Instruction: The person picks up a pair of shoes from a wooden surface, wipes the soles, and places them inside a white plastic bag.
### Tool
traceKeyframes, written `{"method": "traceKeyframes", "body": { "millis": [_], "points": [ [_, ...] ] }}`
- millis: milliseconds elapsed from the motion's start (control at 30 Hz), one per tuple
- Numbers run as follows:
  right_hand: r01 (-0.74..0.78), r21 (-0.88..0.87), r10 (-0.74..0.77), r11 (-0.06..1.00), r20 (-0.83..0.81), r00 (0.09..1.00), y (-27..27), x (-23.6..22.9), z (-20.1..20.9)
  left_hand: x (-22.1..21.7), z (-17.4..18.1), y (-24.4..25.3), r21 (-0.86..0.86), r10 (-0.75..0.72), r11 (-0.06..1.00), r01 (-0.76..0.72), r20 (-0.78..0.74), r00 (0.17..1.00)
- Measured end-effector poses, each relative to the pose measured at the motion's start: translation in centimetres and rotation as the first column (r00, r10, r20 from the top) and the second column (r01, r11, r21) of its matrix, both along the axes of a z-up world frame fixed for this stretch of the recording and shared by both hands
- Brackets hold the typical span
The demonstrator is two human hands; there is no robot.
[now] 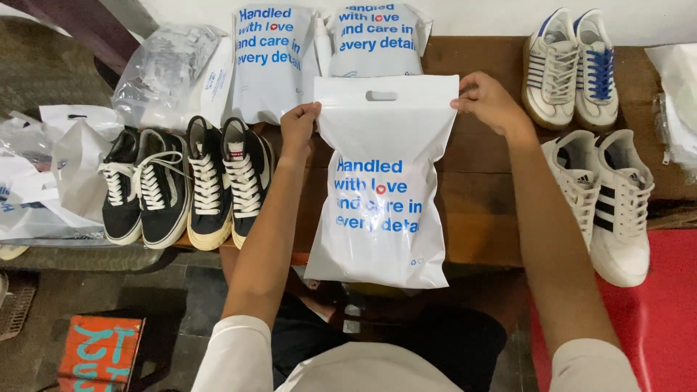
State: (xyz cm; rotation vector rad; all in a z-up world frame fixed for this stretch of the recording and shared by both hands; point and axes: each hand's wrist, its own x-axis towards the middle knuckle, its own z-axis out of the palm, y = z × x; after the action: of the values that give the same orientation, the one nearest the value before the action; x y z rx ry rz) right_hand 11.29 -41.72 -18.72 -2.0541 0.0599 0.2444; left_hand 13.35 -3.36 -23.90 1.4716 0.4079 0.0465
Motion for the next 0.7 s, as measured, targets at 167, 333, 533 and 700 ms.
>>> {"method": "traceKeyframes", "body": {
  "millis": [167,333,533,700],
  "points": [
    [0.128,0.251,-0.181,0.960,0.202,0.963,-0.8,-1.2,-6.2,-3.5,2.4,0.0,0.102,-0.142,0.984,0.145,-0.033,0.989],
    [0.184,0.284,-0.229,0.941,0.135,0.964,3.9,-7.3,-5.2,-6.0,1.8,0.2,0.160,-0.257,0.950,0.266,-0.076,0.963],
    [0.170,0.218,-0.225,0.961,0.263,0.938,6.4,-9.5,-3.6,-7.1,2.8,0.2,0.122,-0.235,0.962,0.243,-0.072,0.969],
    [0.189,0.331,-0.261,0.925,0.186,0.947,7.6,-9.4,-3.6,-10.5,8.1,-1.7,-0.151,-0.388,0.919,0.365,-0.176,0.905]
  ]
}}
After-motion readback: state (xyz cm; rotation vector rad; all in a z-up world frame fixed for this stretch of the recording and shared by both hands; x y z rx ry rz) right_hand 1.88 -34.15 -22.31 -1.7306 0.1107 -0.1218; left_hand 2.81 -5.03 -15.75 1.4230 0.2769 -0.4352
